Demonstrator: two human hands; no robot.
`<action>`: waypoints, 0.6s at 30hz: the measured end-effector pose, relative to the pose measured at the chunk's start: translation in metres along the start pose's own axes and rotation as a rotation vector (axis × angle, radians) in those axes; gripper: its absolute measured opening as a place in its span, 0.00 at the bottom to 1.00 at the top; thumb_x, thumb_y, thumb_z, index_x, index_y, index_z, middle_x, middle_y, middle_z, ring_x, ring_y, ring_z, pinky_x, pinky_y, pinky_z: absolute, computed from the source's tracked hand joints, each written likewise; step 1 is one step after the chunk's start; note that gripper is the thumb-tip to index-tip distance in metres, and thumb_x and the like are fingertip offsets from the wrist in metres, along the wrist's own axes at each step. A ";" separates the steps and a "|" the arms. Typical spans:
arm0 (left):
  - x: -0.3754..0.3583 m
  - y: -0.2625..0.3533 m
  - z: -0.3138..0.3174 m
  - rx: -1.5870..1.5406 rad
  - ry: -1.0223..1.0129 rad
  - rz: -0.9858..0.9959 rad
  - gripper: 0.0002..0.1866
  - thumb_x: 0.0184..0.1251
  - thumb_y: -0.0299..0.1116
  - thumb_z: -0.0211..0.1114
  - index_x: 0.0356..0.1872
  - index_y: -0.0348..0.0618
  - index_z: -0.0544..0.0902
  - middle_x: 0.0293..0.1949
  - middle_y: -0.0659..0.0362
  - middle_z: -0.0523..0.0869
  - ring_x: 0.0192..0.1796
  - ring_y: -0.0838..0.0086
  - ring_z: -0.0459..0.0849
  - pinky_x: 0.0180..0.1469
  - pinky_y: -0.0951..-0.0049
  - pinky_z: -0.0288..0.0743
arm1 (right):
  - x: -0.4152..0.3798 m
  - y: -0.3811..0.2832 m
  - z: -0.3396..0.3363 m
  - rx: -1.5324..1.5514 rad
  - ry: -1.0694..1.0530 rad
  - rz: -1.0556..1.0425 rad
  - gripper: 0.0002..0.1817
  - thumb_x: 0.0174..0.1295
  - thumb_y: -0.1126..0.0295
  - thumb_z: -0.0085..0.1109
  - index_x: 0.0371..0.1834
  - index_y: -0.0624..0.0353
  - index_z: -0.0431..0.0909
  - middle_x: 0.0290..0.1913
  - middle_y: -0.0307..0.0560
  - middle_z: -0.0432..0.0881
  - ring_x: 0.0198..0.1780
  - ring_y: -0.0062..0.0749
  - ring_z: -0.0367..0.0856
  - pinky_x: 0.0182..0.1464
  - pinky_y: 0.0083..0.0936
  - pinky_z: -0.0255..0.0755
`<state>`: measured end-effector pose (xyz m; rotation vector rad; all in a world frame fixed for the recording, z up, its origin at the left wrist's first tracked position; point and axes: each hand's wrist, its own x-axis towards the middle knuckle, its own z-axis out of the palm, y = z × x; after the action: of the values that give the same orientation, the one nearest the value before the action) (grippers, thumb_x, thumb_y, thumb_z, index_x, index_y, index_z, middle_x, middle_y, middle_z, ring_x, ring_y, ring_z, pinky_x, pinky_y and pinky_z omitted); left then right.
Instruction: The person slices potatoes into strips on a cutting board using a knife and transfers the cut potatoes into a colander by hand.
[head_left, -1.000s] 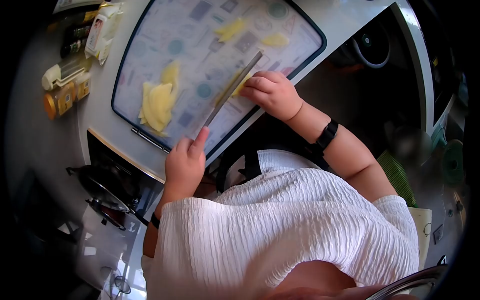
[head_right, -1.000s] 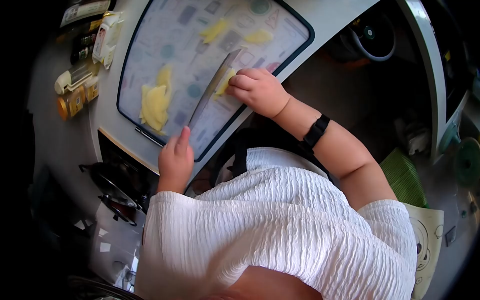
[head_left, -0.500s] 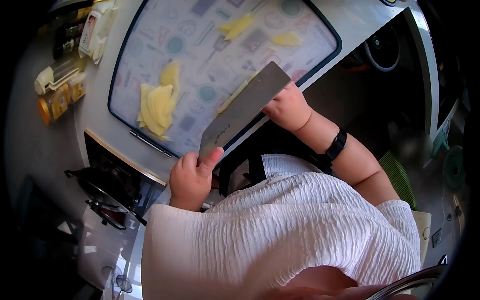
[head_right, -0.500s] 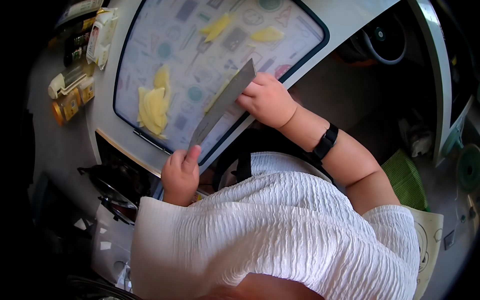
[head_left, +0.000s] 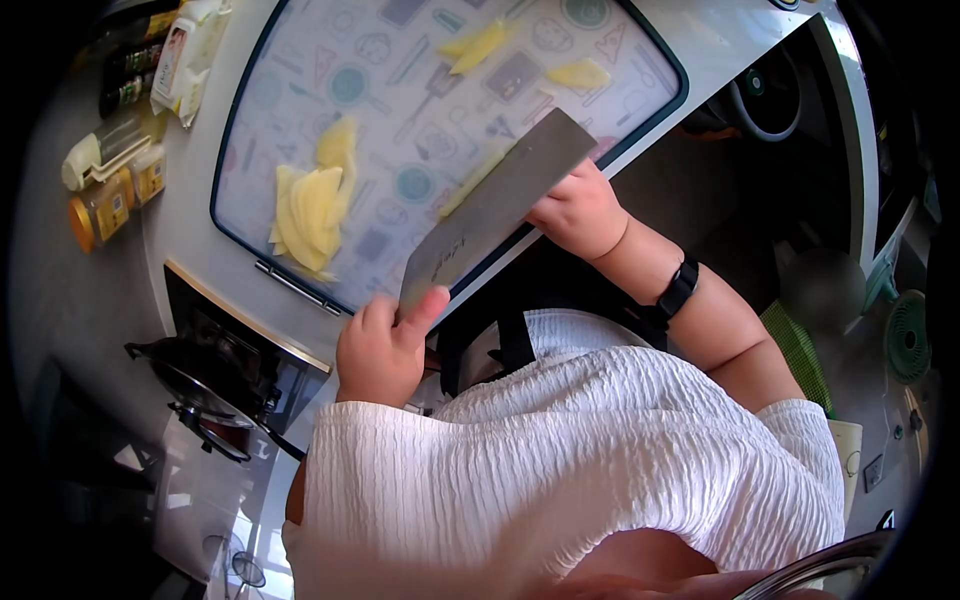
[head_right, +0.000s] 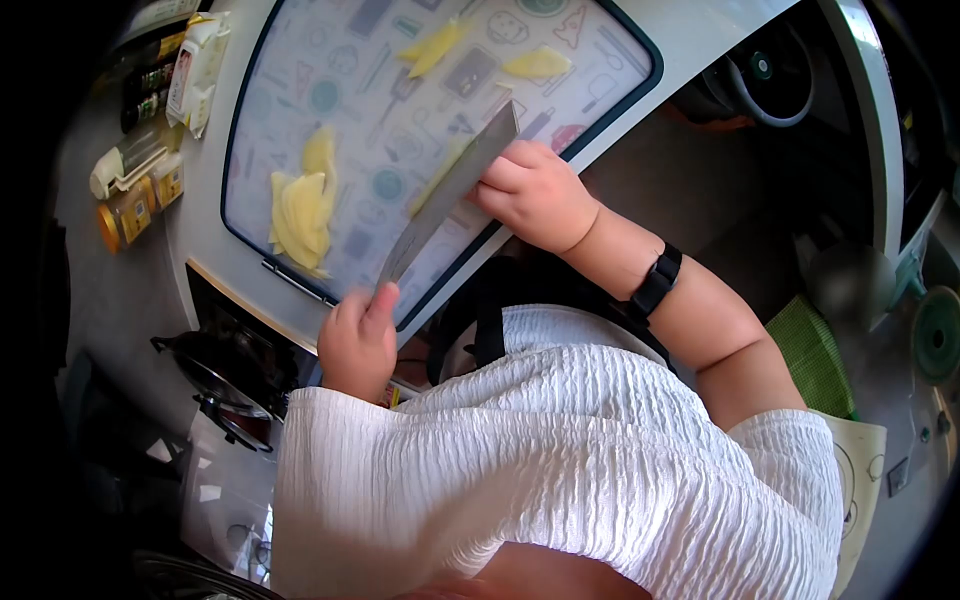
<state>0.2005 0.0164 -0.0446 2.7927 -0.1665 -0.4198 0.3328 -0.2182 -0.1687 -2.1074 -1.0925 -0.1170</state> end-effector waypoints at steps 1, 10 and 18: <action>-0.004 0.004 -0.003 -0.025 -0.036 -0.098 0.11 0.68 0.43 0.65 0.47 0.57 0.80 0.24 0.57 0.72 0.27 0.55 0.76 0.29 0.58 0.70 | -0.002 0.000 0.002 -0.004 -0.013 0.014 0.08 0.49 0.70 0.59 0.34 0.50 0.82 0.45 0.35 0.79 0.47 0.35 0.76 0.45 0.30 0.74; -0.016 0.012 -0.004 -0.125 -0.104 -0.404 0.32 0.63 0.63 0.61 0.20 0.39 0.73 0.20 0.52 0.75 0.28 0.49 0.76 0.31 0.54 0.71 | -0.006 -0.002 0.003 0.003 -0.060 0.058 0.10 0.48 0.69 0.59 0.35 0.50 0.83 0.45 0.34 0.79 0.47 0.35 0.76 0.47 0.31 0.73; -0.011 -0.002 0.004 -0.001 -0.107 0.010 0.41 0.54 0.17 0.66 0.68 0.69 0.67 0.30 0.57 0.74 0.31 0.55 0.77 0.30 0.57 0.72 | -0.012 0.000 0.009 0.003 -0.059 0.105 0.12 0.48 0.69 0.60 0.37 0.49 0.85 0.51 0.34 0.80 0.49 0.39 0.77 0.48 0.33 0.74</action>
<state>0.1885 0.0188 -0.0456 2.7681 -0.2038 -0.5665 0.3228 -0.2198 -0.1799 -2.1726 -1.0131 -0.0030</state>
